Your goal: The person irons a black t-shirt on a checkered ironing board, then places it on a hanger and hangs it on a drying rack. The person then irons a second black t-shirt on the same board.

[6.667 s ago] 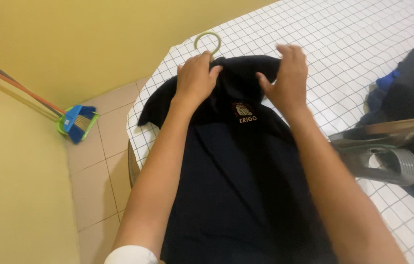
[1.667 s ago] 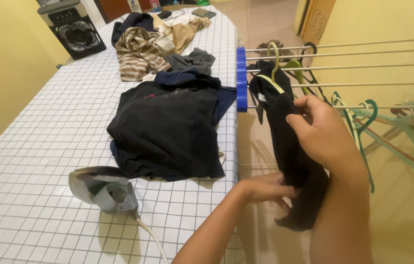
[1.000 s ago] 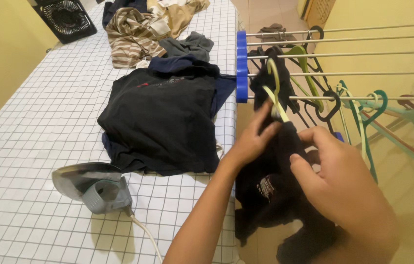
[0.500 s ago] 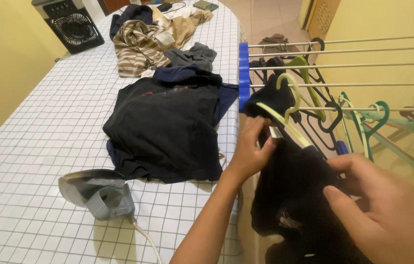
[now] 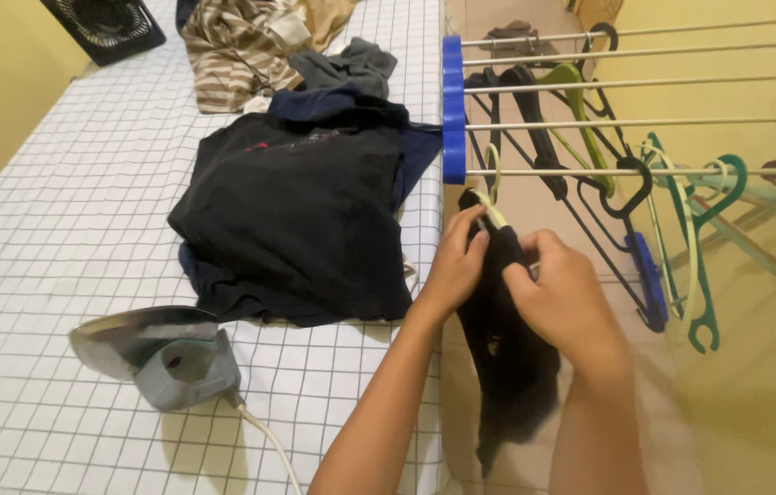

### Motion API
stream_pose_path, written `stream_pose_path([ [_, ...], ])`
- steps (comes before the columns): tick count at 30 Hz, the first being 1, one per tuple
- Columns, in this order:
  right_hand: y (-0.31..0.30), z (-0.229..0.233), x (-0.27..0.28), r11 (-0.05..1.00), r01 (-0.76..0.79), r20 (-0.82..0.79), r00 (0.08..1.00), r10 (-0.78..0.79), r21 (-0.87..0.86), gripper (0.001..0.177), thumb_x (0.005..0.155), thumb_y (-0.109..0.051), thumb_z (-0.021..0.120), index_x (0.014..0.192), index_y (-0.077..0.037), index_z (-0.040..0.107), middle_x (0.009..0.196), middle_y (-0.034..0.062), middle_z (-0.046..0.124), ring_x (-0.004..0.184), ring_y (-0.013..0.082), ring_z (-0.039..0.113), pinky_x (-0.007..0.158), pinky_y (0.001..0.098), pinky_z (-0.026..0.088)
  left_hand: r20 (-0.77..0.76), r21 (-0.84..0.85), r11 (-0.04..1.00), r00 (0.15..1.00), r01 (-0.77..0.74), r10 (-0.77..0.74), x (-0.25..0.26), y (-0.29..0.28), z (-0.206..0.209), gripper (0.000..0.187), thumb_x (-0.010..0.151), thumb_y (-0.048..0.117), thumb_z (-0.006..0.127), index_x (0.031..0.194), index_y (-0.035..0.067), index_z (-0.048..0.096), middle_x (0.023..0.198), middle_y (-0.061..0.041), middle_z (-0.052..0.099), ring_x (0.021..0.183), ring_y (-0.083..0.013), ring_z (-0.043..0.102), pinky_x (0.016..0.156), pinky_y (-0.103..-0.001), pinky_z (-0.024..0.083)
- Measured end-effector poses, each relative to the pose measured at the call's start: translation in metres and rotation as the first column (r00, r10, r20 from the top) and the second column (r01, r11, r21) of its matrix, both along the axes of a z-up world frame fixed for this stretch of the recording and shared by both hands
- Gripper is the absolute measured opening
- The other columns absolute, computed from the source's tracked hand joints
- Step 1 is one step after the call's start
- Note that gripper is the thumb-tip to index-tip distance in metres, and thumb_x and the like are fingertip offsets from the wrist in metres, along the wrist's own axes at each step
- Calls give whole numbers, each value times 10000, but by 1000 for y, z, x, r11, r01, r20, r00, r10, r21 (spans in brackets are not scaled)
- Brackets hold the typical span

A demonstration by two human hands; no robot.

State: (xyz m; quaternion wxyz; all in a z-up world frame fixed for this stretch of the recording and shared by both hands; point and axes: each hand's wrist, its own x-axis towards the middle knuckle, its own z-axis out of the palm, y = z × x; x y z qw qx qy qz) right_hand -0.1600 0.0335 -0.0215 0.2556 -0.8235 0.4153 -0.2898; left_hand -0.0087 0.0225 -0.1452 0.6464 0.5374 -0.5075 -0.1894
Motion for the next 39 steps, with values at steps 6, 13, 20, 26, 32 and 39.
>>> stream_pose_path([
  [6,-16,-31,21,992,114,67,991,-117,46,285,886,-194,651,1057,34,656,933,217,747,816,343,729,749,416,553,-189,-119,986,973,114,-135,-8,0,-7,445,1057,202,503,1432,-37,527,1523,-188,513,1460,-315,467,1224,-375,334],
  [13,-29,-60,38,987,147,40,988,-150,72,317,908,-193,650,1131,31,628,959,230,736,827,350,727,748,428,554,-207,-101,984,964,147,-165,-5,-12,-28,471,1052,212,515,1428,-71,519,1558,-182,463,1469,-307,442,1236,-370,323],
  [20,-36,-83,44,982,174,93,981,-167,-69,284,944,-146,649,1142,52,601,1053,254,720,918,403,701,783,465,536,-348,-103,944,878,313,-329,-4,-17,-38,460,1109,234,419,1420,-84,538,1563,-166,446,1440,-298,449,1212,-354,324],
  [26,-56,-115,44,967,254,190,950,-247,-16,254,940,-134,616,1127,34,583,1052,234,721,947,390,706,828,464,539,-240,35,986,959,163,-151,-19,-16,-47,473,1095,225,389,1457,-22,568,1485,-178,486,1379,-288,487,1187,-336,346],
  [32,-66,-158,38,969,236,167,961,-221,-77,259,979,-130,609,1160,40,536,1087,244,674,1007,413,649,841,479,502,-215,139,966,959,217,-184,-24,-17,-61,518,1055,285,499,1481,-9,495,1505,-182,508,1396,-303,501,1166,-352,365],
  [39,-65,-166,30,948,190,185,972,-145,-256,174,1002,-85,615,1140,8,666,1028,219,649,931,363,635,784,425,507,-189,244,952,972,185,-141,-26,-17,-59,566,1023,325,539,1491,8,501,1491,-193,507,1367,-304,518,1127,-344,399],
])
